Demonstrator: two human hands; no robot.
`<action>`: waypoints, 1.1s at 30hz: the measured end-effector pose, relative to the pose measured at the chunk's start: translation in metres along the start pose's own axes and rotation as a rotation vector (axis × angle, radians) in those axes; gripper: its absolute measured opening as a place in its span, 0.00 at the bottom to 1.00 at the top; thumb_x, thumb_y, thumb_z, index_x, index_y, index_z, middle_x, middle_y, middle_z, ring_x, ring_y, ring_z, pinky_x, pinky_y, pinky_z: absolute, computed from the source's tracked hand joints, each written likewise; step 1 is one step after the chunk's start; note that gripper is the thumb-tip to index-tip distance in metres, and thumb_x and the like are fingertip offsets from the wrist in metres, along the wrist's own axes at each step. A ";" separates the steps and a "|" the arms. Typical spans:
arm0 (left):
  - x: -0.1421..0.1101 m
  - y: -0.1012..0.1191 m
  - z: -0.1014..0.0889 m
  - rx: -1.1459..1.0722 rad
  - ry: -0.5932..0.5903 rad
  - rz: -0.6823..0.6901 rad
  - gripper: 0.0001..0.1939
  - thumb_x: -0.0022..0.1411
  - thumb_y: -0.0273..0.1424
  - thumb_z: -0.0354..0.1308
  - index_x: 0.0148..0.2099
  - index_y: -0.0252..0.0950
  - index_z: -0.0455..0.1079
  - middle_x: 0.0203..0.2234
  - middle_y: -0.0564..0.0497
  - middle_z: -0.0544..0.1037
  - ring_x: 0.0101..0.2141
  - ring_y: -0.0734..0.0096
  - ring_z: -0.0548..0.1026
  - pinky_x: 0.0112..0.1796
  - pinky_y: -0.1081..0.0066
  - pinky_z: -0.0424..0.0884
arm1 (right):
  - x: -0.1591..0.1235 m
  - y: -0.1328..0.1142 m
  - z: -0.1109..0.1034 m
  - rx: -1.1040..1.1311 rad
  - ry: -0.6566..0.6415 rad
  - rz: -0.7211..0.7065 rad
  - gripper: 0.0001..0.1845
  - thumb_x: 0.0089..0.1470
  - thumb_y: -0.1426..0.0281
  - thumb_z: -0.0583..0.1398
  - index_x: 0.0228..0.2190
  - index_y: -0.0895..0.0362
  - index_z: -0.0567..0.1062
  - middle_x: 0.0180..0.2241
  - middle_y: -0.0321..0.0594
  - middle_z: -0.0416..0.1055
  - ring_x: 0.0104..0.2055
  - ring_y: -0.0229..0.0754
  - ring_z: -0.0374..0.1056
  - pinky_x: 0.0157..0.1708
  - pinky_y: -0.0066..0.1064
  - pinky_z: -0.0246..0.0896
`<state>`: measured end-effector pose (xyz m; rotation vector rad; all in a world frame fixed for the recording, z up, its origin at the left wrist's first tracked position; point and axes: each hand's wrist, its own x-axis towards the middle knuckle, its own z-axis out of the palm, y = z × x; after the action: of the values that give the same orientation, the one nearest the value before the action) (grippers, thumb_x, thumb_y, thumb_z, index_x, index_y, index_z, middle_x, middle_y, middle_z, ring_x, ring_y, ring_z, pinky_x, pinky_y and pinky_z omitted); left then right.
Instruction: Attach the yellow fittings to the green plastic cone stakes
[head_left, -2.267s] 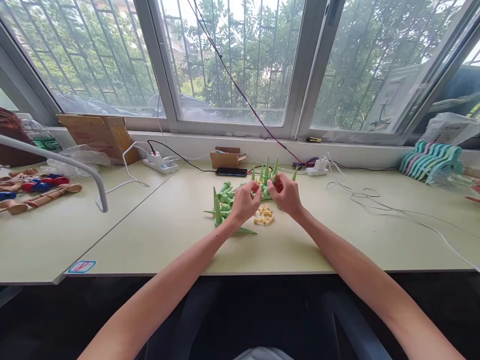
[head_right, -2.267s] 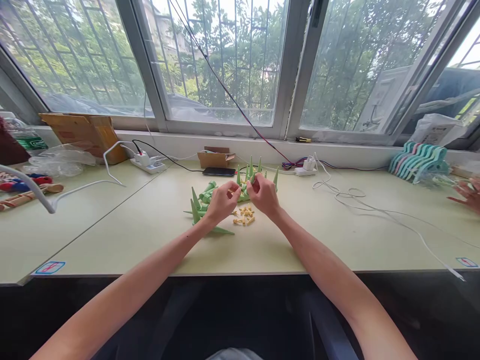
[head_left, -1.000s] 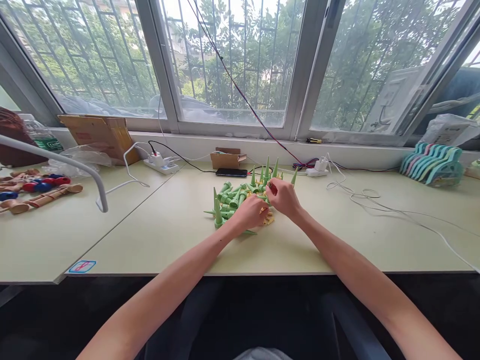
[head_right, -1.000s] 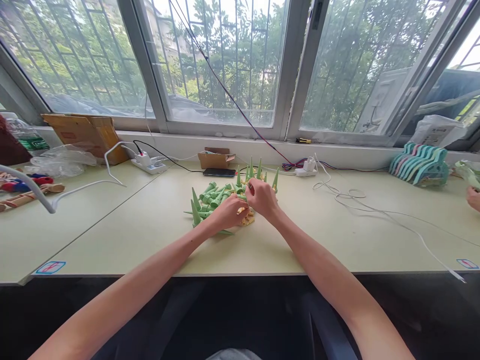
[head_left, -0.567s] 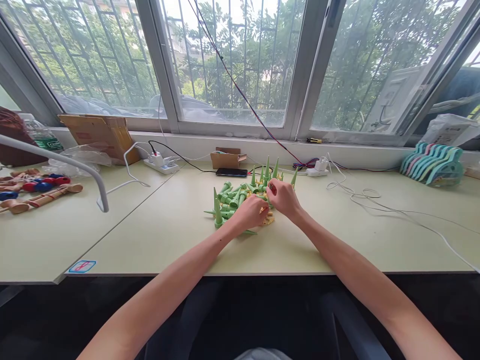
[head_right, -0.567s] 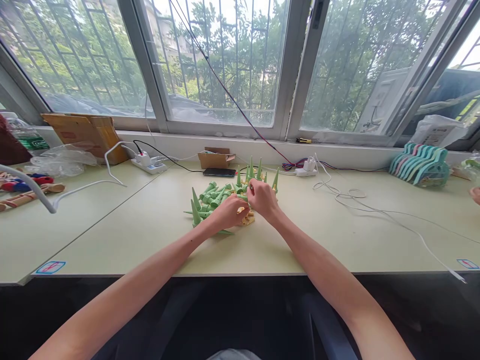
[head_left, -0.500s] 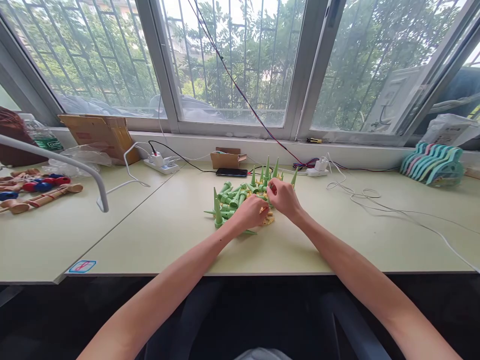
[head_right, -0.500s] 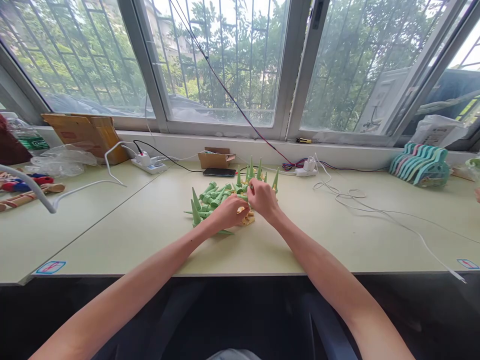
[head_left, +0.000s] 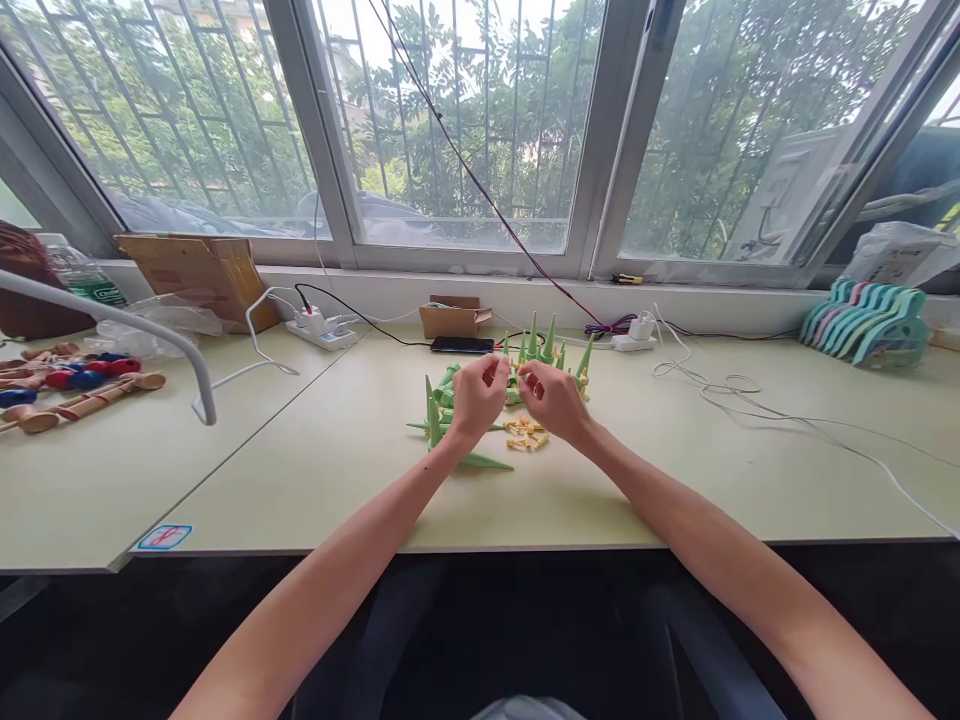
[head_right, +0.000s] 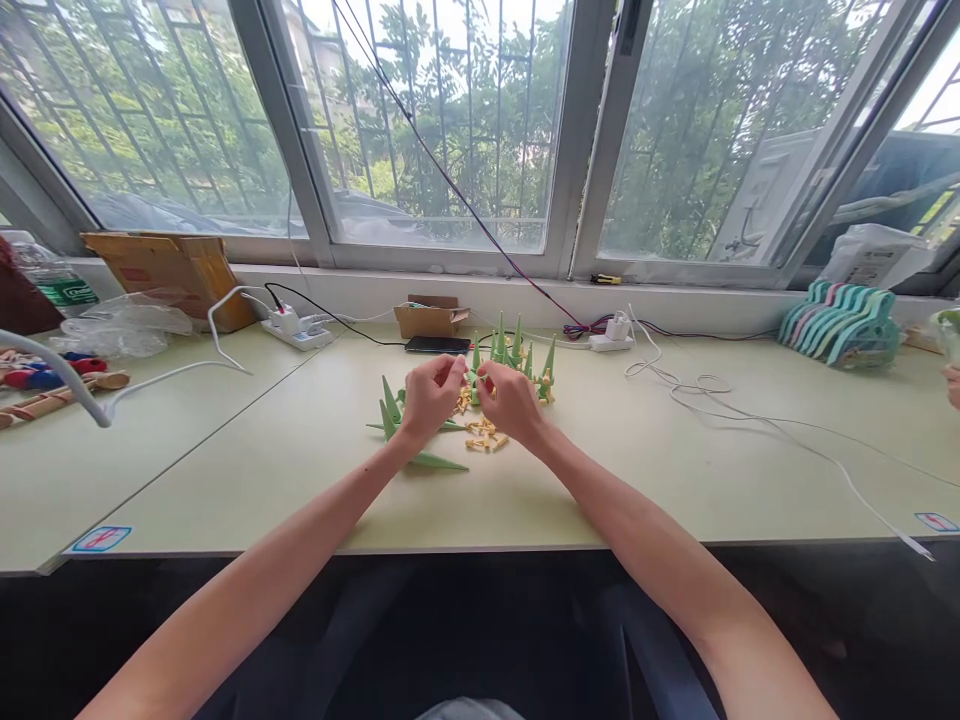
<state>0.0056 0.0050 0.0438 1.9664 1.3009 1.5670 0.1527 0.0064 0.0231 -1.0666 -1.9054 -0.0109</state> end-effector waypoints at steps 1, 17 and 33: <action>0.000 0.000 0.000 -0.029 0.029 -0.019 0.19 0.65 0.43 0.49 0.28 0.36 0.70 0.19 0.53 0.73 0.21 0.74 0.67 0.28 0.72 0.62 | -0.001 -0.001 0.002 0.009 -0.038 -0.010 0.05 0.58 0.69 0.56 0.34 0.57 0.72 0.27 0.37 0.72 0.24 0.36 0.62 0.30 0.28 0.56; -0.002 0.003 0.003 -0.173 0.071 -0.058 0.22 0.65 0.45 0.50 0.24 0.36 0.68 0.15 0.55 0.68 0.20 0.76 0.65 0.26 0.73 0.62 | -0.011 -0.004 0.020 0.016 -0.501 -0.123 0.08 0.55 0.75 0.63 0.38 0.57 0.78 0.35 0.40 0.75 0.32 0.37 0.65 0.34 0.28 0.56; -0.014 0.006 0.009 0.023 -0.017 0.275 0.22 0.67 0.38 0.50 0.21 0.36 0.55 0.14 0.58 0.56 0.19 0.78 0.53 0.25 0.72 0.54 | -0.021 -0.017 0.020 0.187 -0.480 -0.187 0.10 0.51 0.64 0.64 0.33 0.58 0.76 0.30 0.41 0.75 0.30 0.41 0.66 0.29 0.31 0.59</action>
<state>0.0164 -0.0071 0.0363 2.2462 1.0820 1.6558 0.1309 -0.0101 0.0029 -0.8071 -2.3762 0.3380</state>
